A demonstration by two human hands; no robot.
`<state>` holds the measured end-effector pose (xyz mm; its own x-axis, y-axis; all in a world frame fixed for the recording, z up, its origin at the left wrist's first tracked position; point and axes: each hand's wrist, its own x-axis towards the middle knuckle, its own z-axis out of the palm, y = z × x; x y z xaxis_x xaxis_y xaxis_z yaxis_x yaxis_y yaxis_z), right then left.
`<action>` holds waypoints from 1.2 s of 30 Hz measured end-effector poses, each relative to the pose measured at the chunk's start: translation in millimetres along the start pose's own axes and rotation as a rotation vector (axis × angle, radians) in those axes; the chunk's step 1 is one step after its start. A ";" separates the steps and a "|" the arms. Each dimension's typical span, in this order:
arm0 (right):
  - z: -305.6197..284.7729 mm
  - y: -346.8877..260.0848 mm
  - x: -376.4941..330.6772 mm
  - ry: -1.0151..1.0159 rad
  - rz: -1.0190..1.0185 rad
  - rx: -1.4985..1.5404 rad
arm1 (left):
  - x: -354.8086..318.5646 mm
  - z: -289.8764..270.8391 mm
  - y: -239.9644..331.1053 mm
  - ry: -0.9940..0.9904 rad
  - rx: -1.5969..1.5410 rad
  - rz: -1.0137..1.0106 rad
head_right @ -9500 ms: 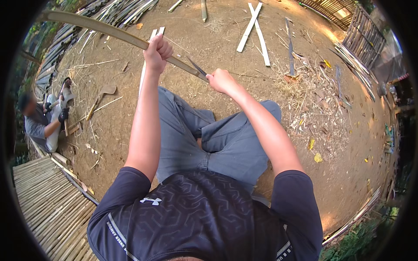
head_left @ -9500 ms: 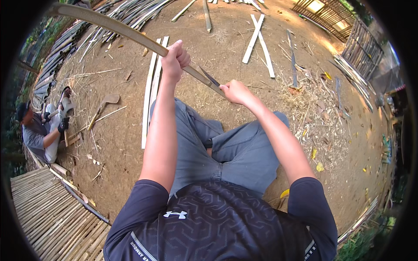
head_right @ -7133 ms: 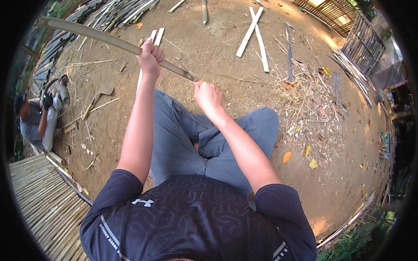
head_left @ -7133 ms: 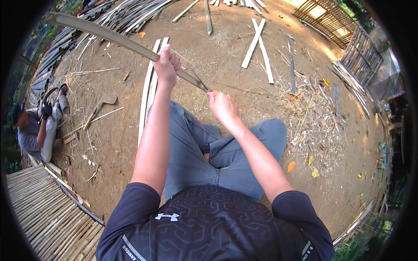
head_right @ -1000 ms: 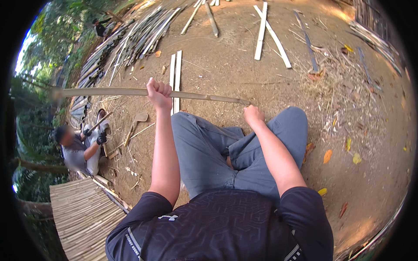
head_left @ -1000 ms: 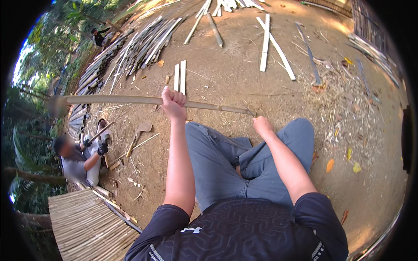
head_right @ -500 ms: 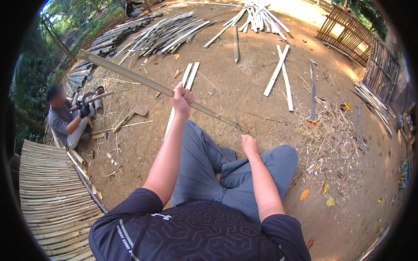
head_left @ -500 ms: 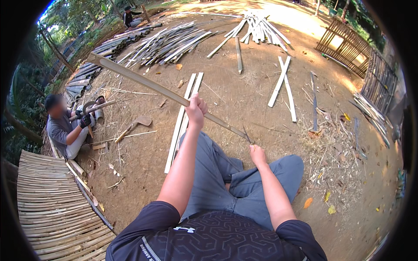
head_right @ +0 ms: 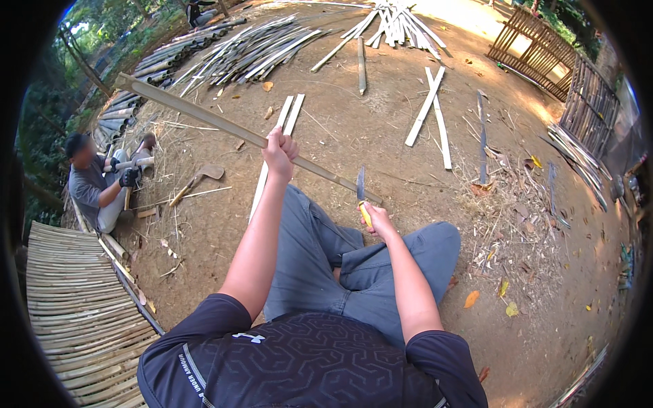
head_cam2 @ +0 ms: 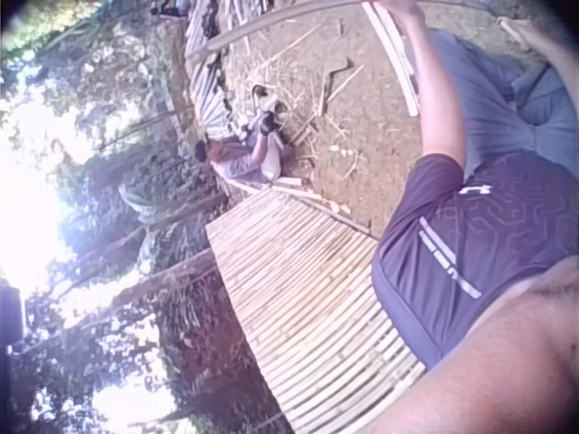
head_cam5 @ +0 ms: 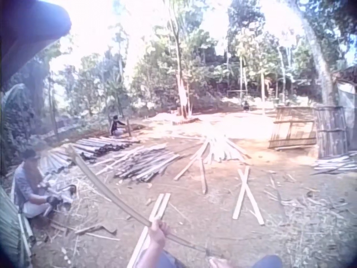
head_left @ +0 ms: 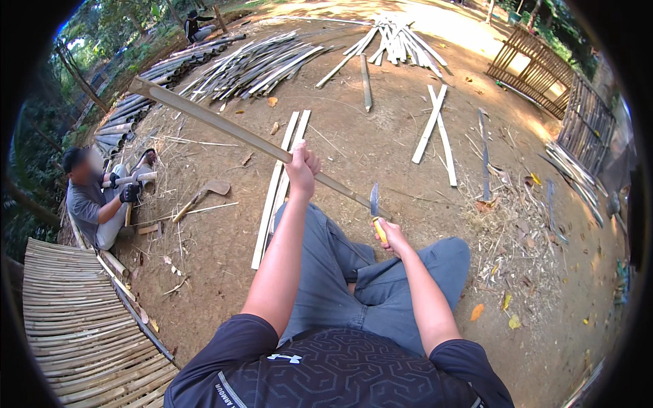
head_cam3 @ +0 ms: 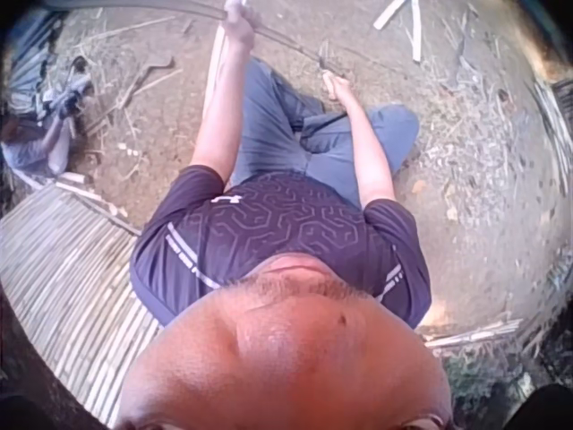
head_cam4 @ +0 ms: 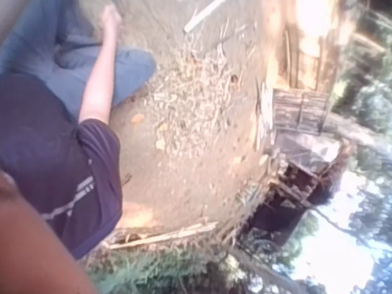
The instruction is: The person shaves a long bamboo strip using a knife, repeatedly scraping the blade along the length of the wood while holding it by hand.
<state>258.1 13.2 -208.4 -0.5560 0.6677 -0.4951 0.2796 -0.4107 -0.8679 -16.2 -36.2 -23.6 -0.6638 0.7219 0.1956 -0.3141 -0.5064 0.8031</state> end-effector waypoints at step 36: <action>-2.9 15.4 3.8 0.513 -0.178 -0.729 | 4.2 14.1 -4.4 -0.050 0.005 -0.017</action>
<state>262.5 11.2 -223.7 -0.2705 0.9497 -0.1577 0.7461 0.1033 -0.6577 -8.0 -24.3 -18.4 -0.6238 0.7531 0.2092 -0.3217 -0.4914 0.8094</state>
